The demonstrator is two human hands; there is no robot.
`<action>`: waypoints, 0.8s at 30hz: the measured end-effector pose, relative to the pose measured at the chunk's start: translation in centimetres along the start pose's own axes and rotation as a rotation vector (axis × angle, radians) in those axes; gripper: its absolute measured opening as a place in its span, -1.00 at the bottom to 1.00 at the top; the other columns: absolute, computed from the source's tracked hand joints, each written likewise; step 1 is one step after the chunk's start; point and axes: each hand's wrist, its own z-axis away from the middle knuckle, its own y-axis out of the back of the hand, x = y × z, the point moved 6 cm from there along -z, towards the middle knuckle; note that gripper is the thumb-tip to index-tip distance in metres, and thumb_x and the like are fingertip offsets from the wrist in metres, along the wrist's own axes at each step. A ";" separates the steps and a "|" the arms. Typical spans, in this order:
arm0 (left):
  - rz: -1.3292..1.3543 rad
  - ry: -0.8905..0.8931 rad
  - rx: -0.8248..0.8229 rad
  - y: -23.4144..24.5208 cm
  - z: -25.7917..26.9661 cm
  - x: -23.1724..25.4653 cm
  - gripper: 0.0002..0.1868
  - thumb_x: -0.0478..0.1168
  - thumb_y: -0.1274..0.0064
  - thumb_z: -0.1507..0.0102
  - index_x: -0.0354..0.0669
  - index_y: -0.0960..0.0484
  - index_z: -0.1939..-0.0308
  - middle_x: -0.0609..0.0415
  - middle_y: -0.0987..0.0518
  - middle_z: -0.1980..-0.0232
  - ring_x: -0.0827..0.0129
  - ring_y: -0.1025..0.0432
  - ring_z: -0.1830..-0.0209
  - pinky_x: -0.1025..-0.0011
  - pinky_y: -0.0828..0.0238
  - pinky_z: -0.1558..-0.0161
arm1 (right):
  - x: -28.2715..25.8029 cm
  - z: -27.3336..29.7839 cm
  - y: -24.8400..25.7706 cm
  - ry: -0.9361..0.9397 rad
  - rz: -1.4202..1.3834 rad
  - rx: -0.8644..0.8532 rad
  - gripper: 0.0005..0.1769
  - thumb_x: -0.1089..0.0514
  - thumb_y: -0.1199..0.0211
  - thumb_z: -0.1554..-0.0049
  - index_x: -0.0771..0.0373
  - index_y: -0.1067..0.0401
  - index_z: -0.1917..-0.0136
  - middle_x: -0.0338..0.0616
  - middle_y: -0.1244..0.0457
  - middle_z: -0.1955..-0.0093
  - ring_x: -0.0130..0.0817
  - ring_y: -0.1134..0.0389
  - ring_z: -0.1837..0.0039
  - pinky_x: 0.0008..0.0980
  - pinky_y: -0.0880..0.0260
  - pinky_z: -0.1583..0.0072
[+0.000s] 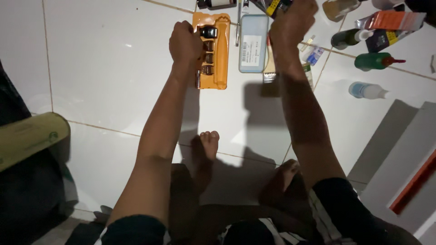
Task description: The person sits on a tiled floor and organizes various paint supplies. They open small paint tubes, squeeze contents onto a yellow plastic palette, and use a paintbrush to mix or apply the paint. The person then places the filled palette into a white drawer.
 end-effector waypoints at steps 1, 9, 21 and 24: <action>-0.016 -0.009 0.008 -0.1 0.0 0.2 -0.83 -0.20 -0.15 -0.30 -0.26 -0.60 0.18 -0.09 -0.53 0.06 0.01 -0.48 0.12 0.11 -0.43 0.08 | 0.5 -0.2 0.5 0.051 0.002 0.044 -0.49 0.30 -0.43 -0.07 0.34 -0.31 -0.24 0.10 -0.21 -0.28 0.13 -0.24 -0.28 0.05 -0.31 -0.23; 0.146 -0.317 0.203 1.7 2.2 6.0 -0.72 -0.31 -0.11 -0.32 -0.31 -0.56 -0.10 -0.08 -0.49 -0.11 0.04 -0.39 -0.10 0.15 -0.47 -0.07 | 3.4 1.2 1.4 0.158 -0.158 -0.004 -0.47 0.36 -0.34 -0.17 0.34 -0.25 -0.36 0.08 -0.18 -0.24 0.05 -0.25 -0.29 -0.06 -0.33 -0.26; 1.257 0.001 -0.457 -6.5 6.0 15.7 -0.68 -0.10 0.05 -0.48 -0.32 -0.46 -0.12 -0.01 -0.58 0.11 0.32 -0.51 0.10 0.35 -0.52 0.03 | -2.7 9.8 6.3 0.227 -0.837 -0.293 -0.68 0.33 -0.13 -0.36 0.37 -0.35 -0.37 -0.06 -0.31 -0.21 -0.38 -0.33 -0.21 -0.35 -0.36 -0.30; 1.375 -0.023 -0.571 -6.4 4.8 14.7 -0.66 -0.06 0.12 -0.51 -0.29 -0.47 -0.17 -0.06 -0.59 0.19 0.33 -0.52 0.29 0.34 -0.54 0.21 | -0.6 9.5 7.3 0.145 -0.497 -0.257 -0.72 0.17 -0.25 -0.28 0.33 -0.44 -0.22 -0.03 -0.39 -0.12 -0.23 -0.41 -0.09 -0.26 -0.41 -0.17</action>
